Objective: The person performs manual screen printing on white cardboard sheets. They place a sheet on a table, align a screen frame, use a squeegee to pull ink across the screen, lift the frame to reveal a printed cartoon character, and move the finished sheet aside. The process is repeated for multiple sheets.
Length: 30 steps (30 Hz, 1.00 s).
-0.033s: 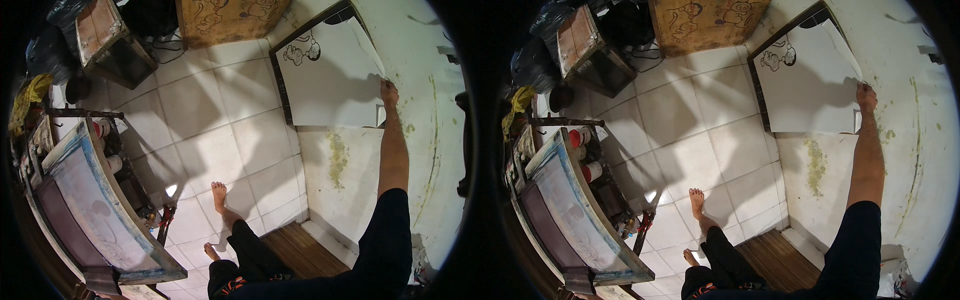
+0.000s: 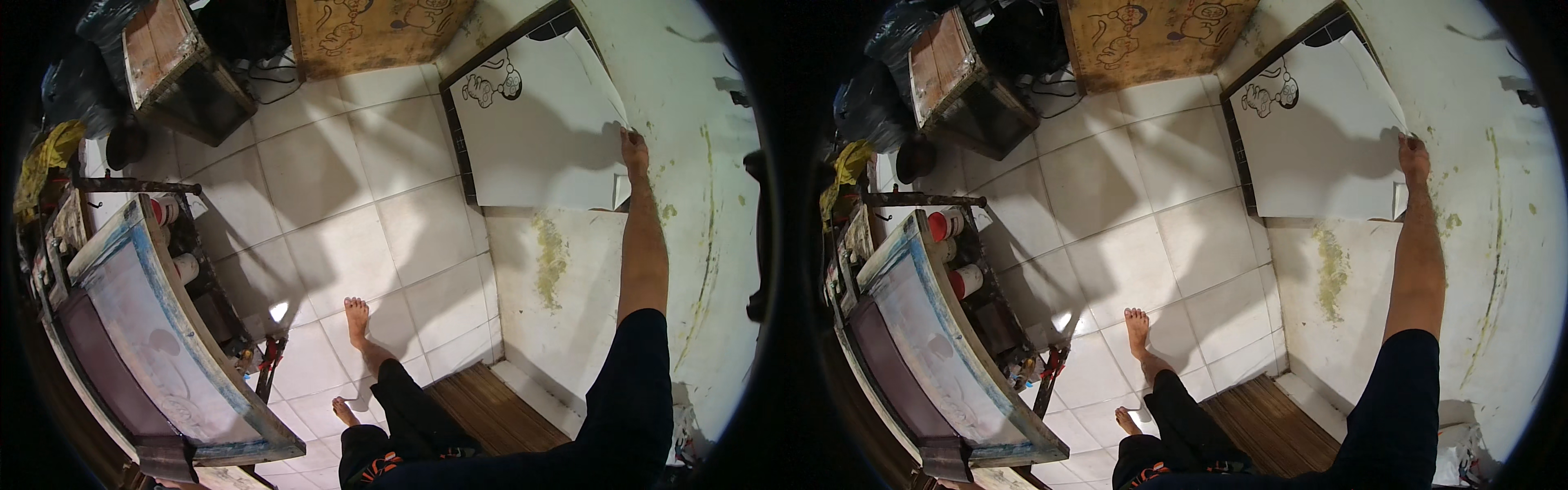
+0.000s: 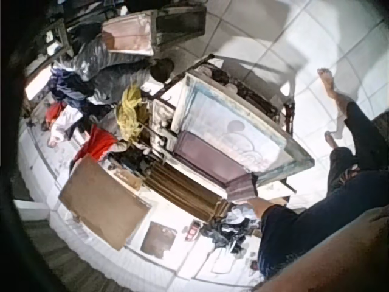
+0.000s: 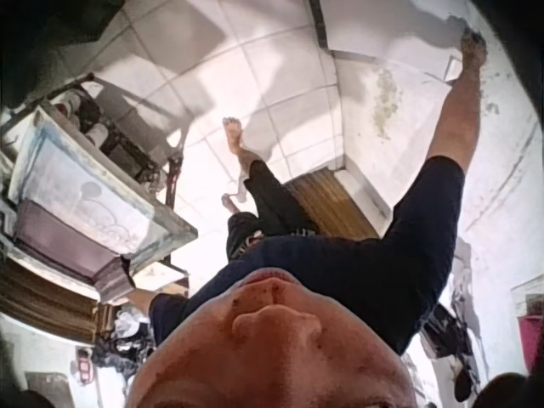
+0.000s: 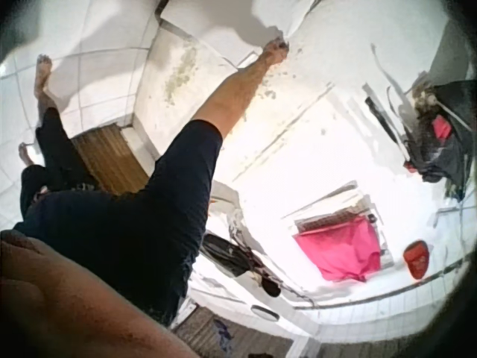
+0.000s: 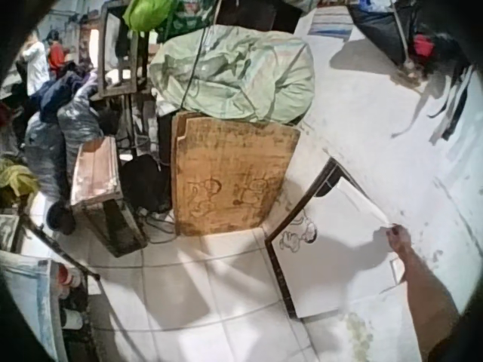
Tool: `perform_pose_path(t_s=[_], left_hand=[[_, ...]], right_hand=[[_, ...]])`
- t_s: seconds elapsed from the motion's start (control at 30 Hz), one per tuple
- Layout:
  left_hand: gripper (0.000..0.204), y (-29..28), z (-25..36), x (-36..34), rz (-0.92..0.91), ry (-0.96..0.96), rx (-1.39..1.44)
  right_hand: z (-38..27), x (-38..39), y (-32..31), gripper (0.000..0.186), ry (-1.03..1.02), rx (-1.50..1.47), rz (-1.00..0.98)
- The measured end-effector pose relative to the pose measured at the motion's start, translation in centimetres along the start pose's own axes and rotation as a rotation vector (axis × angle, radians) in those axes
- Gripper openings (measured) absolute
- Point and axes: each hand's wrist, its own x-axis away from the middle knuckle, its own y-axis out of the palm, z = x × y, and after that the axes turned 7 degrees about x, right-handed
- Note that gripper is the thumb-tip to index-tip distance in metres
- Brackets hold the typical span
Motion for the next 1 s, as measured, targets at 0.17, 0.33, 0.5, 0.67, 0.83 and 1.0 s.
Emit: perform_pose_path(t_s=[0.17,0.33,0.5,0.67,0.83,1.0], left_hand=[[0.091,1.1,-0.5,0.4,0.011,-0.002,-0.002],[0.092,1.5,-0.7,0.2,0.012,-0.011,-0.020],[0.093,1.1,-0.3,-0.1,0.007,-0.004,-0.022],[0.093,0.0,0.8,-0.6,0.006,-0.010,-0.013],[0.094,-4.8,2.6,-2.3,-0.011,-0.047,0.070],[0.095,-10.6,2.1,-3.8,-0.078,-0.129,0.208]], right_hand=[[-0.7,0.0,-0.9,0.064,-0.073,-0.222,-0.105],[-0.7,3.4,-0.5,0.051,0.174,0.365,0.122],[-0.3,6.7,0.5,0.043,0.136,0.624,0.337],[1.4,6.9,0.7,0.052,0.069,0.592,0.333],[3.6,8.6,1.5,0.075,-0.122,0.573,0.356],[0.5,15.1,2.6,0.063,-0.170,0.492,0.284]])
